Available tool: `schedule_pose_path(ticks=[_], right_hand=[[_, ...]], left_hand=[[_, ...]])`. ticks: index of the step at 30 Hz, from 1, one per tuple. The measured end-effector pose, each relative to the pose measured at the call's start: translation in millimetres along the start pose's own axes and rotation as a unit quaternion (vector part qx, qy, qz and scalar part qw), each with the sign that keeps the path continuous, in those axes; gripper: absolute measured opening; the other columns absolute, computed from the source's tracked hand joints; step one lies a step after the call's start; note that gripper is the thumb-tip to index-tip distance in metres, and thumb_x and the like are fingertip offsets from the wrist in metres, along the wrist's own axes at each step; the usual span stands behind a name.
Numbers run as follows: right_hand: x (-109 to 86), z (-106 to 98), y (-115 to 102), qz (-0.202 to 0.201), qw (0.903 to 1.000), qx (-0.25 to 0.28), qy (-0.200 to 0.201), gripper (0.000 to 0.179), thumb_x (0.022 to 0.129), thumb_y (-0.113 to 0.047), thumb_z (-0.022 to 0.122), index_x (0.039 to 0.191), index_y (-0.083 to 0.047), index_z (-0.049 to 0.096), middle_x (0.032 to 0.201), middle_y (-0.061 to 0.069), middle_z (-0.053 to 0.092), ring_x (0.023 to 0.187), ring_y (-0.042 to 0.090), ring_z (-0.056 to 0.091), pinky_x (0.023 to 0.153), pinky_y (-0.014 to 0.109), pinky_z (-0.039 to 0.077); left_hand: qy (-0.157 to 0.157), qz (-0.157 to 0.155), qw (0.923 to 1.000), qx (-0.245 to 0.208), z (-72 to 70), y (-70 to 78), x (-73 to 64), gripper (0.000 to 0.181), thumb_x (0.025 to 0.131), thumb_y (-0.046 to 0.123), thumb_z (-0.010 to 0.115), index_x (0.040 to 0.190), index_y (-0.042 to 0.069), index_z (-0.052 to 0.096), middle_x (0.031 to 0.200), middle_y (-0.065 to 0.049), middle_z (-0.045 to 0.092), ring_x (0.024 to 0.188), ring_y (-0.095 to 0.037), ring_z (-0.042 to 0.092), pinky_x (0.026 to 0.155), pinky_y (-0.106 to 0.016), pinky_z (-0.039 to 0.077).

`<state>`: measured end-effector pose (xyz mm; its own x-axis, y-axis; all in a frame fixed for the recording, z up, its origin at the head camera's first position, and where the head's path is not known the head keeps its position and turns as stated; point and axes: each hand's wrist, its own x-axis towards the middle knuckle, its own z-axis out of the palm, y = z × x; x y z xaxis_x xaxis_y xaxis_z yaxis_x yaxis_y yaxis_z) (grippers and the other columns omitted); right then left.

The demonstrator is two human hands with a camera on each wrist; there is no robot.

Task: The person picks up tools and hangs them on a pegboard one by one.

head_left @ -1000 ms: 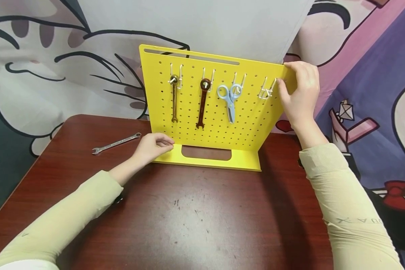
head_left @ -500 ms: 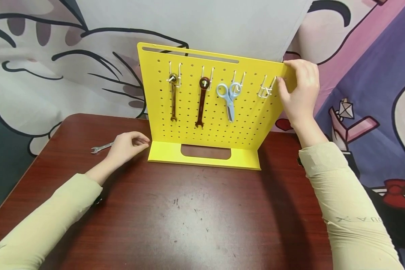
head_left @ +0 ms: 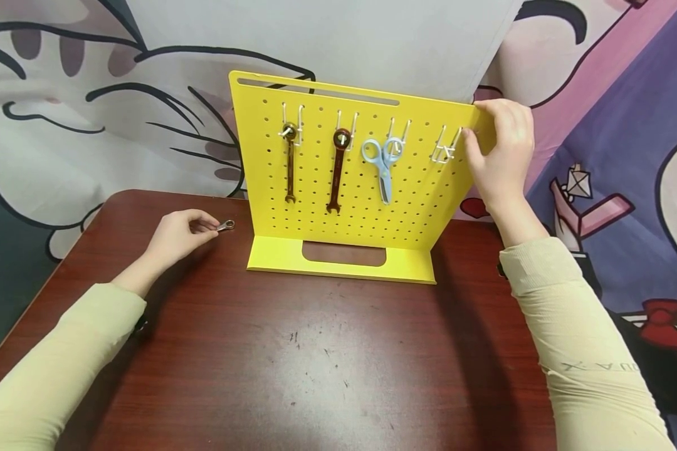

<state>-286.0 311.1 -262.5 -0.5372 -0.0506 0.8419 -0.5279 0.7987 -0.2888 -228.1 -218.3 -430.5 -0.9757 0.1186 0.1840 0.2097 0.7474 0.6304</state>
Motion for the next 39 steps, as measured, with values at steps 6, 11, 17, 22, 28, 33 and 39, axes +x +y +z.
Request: schedule_pose_path(ticks=[6, 11, 17, 22, 28, 33, 39], right_hand=[[-1.4, 1, 1, -0.003, 1.0000, -0.006, -0.006, 0.037, 0.098, -0.017, 0.068, 0.129, 0.003, 0.069, 0.129, 0.023, 0.069, 0.126, 0.041, 0.056, 0.116, 0.041, 0.039], [-2.0, 2, 2, -0.004, 1.0000, -0.002, -0.004, 0.037, 0.097, -0.015, 0.069, 0.128, 0.003, 0.069, 0.129, 0.023, 0.069, 0.125, 0.041, 0.056, 0.116, 0.041, 0.039], [-2.1, 3, 2, -0.004, 1.0000, -0.003, -0.003, 0.037, 0.096, -0.014, 0.070, 0.128, 0.003, 0.069, 0.129, 0.024, 0.069, 0.125, 0.041, 0.056, 0.116, 0.041, 0.040], [-1.7, 4, 2, -0.006, 1.0000, -0.004, -0.005, 0.036, 0.096, -0.014, 0.070, 0.129, 0.003, 0.069, 0.130, 0.023, 0.069, 0.126, 0.041, 0.056, 0.116, 0.041, 0.039], [-1.4, 3, 1, -0.005, 1.0000, -0.003, -0.002, 0.036, 0.096, -0.014, 0.070, 0.129, 0.003, 0.069, 0.129, 0.023, 0.069, 0.126, 0.041, 0.056, 0.116, 0.040, 0.039], [-1.1, 2, 0, -0.004, 1.0000, -0.003, 0.000, 0.036, 0.096, -0.014, 0.070, 0.128, 0.003, 0.069, 0.129, 0.023, 0.069, 0.125, 0.041, 0.056, 0.115, 0.041, 0.040], [-0.9, 1, 0, -0.002, 1.0000, -0.004, 0.002, 0.037, 0.096, -0.014, 0.070, 0.129, 0.003, 0.070, 0.130, 0.023, 0.069, 0.126, 0.041, 0.055, 0.116, 0.040, 0.039]], left_hand=[[-0.039, -0.008, 0.9990, 0.017, -6.9, -16.6, 3.3, 0.021, 0.092, 0.008, 0.080, 0.109, -0.002, 0.076, 0.100, -0.022, 0.078, 0.085, -0.020, 0.071, 0.069, -0.011, 0.044], [-0.061, -0.010, 0.9974, 0.037, -10.8, -28.7, 4.2, 0.023, 0.090, 0.009, 0.082, 0.109, -0.003, 0.075, 0.097, -0.022, 0.078, 0.091, -0.032, 0.072, 0.073, -0.018, 0.045], [-0.070, -0.022, 0.9962, 0.048, -12.4, -41.4, 4.0, 0.023, 0.090, 0.009, 0.081, 0.108, -0.004, 0.075, 0.096, -0.021, 0.077, 0.091, -0.031, 0.071, 0.074, -0.020, 0.046], [-0.074, -0.028, 0.9952, 0.057, -12.1, -47.5, 2.1, 0.022, 0.090, 0.008, 0.080, 0.107, -0.005, 0.075, 0.094, -0.019, 0.076, 0.086, -0.024, 0.069, 0.075, -0.026, 0.047], [-0.074, -0.033, 0.9949, 0.060, -10.8, -51.3, 1.4, 0.018, 0.092, 0.006, 0.077, 0.105, -0.005, 0.074, 0.090, -0.018, 0.074, 0.082, -0.020, 0.065, 0.076, -0.033, 0.048], [-0.071, -0.034, 0.9951, 0.059, -8.2, -52.1, 3.7, 0.014, 0.093, 0.004, 0.074, 0.103, -0.005, 0.074, 0.088, -0.016, 0.073, 0.080, -0.016, 0.062, 0.074, -0.029, 0.046], [-0.078, -0.034, 0.9948, 0.057, -8.4, -53.4, 7.6, 0.014, 0.093, 0.004, 0.075, 0.102, -0.007, 0.074, 0.088, -0.018, 0.074, 0.080, -0.017, 0.062, 0.074, -0.028, 0.045]])
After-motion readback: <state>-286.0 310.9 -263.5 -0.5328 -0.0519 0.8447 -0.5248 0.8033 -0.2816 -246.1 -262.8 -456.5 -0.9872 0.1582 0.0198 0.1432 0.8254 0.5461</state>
